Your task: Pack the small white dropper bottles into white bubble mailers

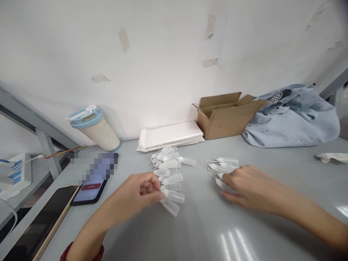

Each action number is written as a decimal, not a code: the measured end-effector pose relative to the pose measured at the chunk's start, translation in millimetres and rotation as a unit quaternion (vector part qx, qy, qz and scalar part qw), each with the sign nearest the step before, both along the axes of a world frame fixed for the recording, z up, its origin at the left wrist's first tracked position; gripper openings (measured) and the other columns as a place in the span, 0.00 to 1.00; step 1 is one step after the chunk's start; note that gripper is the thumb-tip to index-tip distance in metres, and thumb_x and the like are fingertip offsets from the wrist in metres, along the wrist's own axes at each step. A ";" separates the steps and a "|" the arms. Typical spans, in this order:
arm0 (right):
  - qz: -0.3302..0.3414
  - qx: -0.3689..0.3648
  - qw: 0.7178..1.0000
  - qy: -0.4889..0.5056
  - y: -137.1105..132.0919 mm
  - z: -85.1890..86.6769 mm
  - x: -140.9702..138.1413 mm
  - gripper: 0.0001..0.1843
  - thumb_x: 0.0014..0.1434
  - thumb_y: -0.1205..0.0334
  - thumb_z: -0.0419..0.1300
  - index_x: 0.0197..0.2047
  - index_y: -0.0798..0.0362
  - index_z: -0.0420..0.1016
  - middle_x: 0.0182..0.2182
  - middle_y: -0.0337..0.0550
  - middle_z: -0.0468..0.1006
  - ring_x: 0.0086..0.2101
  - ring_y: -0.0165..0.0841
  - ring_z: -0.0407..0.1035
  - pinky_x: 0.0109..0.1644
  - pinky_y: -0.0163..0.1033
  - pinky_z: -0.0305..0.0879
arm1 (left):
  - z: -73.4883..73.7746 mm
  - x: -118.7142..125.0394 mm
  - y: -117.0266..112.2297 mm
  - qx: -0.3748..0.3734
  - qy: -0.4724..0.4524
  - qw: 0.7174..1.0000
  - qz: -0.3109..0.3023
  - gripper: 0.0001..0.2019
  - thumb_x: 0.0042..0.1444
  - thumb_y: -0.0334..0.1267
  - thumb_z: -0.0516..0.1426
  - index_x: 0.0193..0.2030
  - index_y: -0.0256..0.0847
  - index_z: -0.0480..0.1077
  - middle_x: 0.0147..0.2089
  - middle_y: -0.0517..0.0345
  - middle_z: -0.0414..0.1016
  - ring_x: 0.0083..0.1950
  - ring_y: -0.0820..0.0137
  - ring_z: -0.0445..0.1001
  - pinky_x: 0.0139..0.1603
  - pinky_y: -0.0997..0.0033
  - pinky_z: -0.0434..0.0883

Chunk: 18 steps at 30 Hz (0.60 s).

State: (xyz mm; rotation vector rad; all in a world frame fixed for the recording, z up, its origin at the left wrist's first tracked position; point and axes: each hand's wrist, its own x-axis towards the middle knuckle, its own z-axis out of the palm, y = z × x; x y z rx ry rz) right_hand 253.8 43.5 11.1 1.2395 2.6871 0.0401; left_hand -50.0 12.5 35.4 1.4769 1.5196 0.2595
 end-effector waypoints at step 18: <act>0.040 0.002 0.996 0.083 0.5 -7.5 -7.1 0.07 0.61 0.62 0.54 0.32 0.54 0.69 0.23 0.42 0.75 0.23 0.36 0.70 0.26 0.37 0.51 | -23.4 21.2 -15.3 0.068 0.151 0.984 -0.072 0.13 0.56 0.45 0.52 0.46 0.46 0.67 0.27 0.60 0.66 0.35 0.61 0.67 0.32 0.70 0.57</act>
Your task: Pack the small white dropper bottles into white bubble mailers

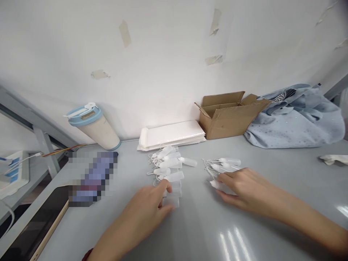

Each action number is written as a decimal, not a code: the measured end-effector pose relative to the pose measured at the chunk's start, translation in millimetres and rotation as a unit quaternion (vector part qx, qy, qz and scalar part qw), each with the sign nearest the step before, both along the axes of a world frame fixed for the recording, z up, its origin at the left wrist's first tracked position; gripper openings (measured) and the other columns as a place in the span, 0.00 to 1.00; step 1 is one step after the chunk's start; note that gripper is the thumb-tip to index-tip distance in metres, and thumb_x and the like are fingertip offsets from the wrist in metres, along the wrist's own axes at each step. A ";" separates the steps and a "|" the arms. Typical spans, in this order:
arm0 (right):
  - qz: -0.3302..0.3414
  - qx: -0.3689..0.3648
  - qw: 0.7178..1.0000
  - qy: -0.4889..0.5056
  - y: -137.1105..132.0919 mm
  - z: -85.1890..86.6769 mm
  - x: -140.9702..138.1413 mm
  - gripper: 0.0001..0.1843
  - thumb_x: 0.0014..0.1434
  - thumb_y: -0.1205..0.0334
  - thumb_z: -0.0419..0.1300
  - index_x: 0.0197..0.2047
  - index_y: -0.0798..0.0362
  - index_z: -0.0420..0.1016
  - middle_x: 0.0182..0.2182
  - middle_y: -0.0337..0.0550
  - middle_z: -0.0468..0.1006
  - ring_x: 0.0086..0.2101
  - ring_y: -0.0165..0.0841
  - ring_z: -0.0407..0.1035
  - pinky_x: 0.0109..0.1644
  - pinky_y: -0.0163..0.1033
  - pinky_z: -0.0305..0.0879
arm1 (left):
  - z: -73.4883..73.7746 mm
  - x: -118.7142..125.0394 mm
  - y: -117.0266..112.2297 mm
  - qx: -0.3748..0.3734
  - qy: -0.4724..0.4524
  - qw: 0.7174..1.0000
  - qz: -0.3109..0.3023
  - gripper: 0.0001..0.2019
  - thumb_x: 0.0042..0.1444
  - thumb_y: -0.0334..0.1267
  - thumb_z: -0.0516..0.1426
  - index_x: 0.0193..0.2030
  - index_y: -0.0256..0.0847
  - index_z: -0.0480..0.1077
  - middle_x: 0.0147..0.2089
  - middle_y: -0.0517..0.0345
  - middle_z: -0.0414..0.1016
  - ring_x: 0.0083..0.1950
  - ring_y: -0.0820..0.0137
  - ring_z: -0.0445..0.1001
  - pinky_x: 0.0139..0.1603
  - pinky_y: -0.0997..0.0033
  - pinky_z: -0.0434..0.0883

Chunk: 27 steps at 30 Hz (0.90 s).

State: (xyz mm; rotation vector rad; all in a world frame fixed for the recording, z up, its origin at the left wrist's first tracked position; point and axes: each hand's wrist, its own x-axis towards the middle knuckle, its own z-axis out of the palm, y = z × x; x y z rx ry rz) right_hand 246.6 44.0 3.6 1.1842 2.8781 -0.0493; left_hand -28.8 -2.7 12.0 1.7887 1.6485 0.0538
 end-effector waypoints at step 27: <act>0.108 -0.133 0.972 0.162 -26.3 2.2 -17.9 0.10 0.61 0.64 0.43 0.28 0.52 0.58 0.25 0.40 0.65 0.25 0.31 0.58 0.29 0.37 0.53 | -0.9 27.4 -6.5 -0.027 -0.295 0.954 0.053 0.12 0.59 0.45 0.54 0.44 0.43 0.72 0.30 0.62 0.70 0.27 0.74 0.65 0.30 0.74 0.65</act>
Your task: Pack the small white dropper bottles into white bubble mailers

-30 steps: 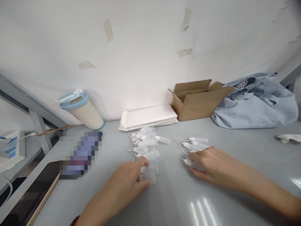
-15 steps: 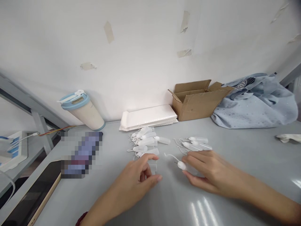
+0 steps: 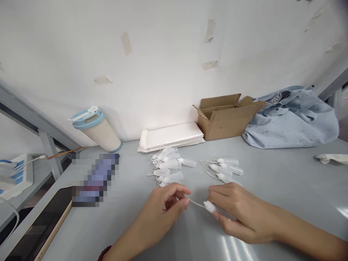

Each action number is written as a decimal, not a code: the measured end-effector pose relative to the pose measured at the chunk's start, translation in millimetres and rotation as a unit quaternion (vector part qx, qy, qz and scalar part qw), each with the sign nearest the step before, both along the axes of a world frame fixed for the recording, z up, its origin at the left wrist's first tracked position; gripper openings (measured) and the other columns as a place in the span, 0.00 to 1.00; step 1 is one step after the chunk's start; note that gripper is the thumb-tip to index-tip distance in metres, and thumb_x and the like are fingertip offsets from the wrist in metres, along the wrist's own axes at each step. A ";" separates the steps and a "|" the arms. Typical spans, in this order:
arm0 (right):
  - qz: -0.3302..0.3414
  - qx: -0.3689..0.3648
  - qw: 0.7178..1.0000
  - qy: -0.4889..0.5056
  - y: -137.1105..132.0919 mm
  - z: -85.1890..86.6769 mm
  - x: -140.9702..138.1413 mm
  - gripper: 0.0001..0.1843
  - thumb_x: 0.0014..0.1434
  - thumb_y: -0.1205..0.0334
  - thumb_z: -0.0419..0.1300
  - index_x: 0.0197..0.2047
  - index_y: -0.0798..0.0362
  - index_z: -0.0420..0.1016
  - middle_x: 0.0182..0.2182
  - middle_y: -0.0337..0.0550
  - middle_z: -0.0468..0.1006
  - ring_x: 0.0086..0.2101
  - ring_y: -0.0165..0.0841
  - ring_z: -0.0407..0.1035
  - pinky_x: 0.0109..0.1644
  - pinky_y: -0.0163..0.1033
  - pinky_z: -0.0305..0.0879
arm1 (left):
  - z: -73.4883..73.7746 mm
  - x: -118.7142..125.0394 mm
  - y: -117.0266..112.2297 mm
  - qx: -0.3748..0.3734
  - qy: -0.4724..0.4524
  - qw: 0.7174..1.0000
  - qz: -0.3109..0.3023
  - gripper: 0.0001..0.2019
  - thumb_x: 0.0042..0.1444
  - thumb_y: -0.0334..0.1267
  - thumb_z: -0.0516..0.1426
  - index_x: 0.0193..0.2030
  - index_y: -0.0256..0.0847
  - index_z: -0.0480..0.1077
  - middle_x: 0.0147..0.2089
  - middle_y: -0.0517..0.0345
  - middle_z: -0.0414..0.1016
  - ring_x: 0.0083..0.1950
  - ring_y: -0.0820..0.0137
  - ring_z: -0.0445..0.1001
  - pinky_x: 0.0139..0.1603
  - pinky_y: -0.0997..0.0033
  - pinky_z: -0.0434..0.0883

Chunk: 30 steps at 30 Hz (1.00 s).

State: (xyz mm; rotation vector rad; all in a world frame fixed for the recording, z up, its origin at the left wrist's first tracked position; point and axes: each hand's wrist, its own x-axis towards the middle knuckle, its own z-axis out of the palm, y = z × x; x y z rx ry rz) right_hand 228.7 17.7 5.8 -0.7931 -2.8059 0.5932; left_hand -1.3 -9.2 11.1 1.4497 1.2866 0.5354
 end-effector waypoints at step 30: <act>0.003 -0.109 0.992 0.062 -2.3 1.3 -4.1 0.10 0.61 0.64 0.39 0.28 0.50 0.53 0.25 0.38 0.62 0.25 0.30 0.56 0.30 0.37 0.53 | 2.2 6.0 -3.8 0.080 0.005 0.996 -0.036 0.09 0.58 0.39 0.56 0.34 0.43 0.79 0.32 0.59 0.74 0.35 0.70 0.69 0.37 0.73 0.64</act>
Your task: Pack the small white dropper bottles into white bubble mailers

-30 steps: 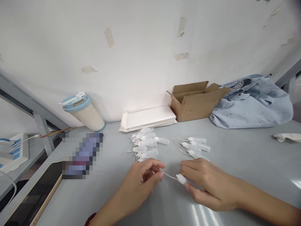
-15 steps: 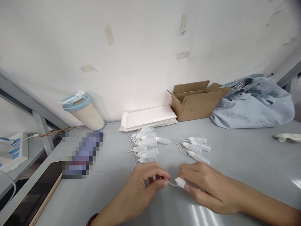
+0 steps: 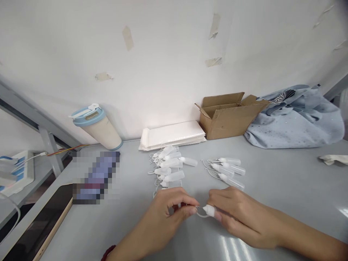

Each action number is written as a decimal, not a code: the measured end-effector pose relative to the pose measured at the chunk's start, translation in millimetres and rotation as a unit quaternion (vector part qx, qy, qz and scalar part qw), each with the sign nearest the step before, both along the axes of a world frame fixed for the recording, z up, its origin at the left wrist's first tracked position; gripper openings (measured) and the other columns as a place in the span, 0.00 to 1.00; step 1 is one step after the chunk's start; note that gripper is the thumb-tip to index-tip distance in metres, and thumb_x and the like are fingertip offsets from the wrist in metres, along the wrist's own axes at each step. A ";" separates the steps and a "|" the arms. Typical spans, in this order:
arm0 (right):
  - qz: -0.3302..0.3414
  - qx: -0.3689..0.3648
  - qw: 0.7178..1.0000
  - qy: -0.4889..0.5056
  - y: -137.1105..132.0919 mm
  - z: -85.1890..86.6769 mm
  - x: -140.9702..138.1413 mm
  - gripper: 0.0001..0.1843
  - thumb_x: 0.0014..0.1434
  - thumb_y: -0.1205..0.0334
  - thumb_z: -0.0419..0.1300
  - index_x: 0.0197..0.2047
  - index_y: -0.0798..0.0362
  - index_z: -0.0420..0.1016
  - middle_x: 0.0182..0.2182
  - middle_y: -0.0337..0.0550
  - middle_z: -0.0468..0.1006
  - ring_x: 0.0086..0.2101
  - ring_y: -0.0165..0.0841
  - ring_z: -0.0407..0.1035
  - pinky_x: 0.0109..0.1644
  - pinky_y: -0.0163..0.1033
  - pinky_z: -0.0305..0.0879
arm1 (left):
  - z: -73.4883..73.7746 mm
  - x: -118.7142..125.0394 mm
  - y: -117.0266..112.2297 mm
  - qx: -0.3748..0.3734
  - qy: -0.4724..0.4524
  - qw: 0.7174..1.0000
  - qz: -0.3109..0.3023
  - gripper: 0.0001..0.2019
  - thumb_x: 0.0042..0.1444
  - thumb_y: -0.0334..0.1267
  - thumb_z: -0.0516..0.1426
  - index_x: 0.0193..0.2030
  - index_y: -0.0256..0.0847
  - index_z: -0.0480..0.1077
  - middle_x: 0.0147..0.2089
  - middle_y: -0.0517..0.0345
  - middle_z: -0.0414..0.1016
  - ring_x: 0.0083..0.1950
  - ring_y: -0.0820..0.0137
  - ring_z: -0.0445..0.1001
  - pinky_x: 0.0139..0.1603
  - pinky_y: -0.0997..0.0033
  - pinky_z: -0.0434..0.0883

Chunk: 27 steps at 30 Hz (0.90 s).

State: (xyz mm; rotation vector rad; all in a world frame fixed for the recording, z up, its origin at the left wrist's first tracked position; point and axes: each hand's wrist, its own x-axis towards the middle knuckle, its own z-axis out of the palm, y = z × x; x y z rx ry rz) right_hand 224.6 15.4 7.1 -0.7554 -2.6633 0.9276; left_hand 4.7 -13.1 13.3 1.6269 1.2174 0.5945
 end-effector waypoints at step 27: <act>0.005 0.031 0.998 -0.046 -6.0 -7.6 -4.9 0.06 0.53 0.64 0.43 0.25 0.50 0.52 0.18 0.32 0.54 0.18 0.27 0.44 0.25 0.37 0.47 | -8.9 13.6 -8.1 0.040 0.033 0.998 -0.039 0.10 0.57 0.31 0.54 0.31 0.39 0.77 0.29 0.59 0.74 0.31 0.73 0.68 0.33 0.77 0.64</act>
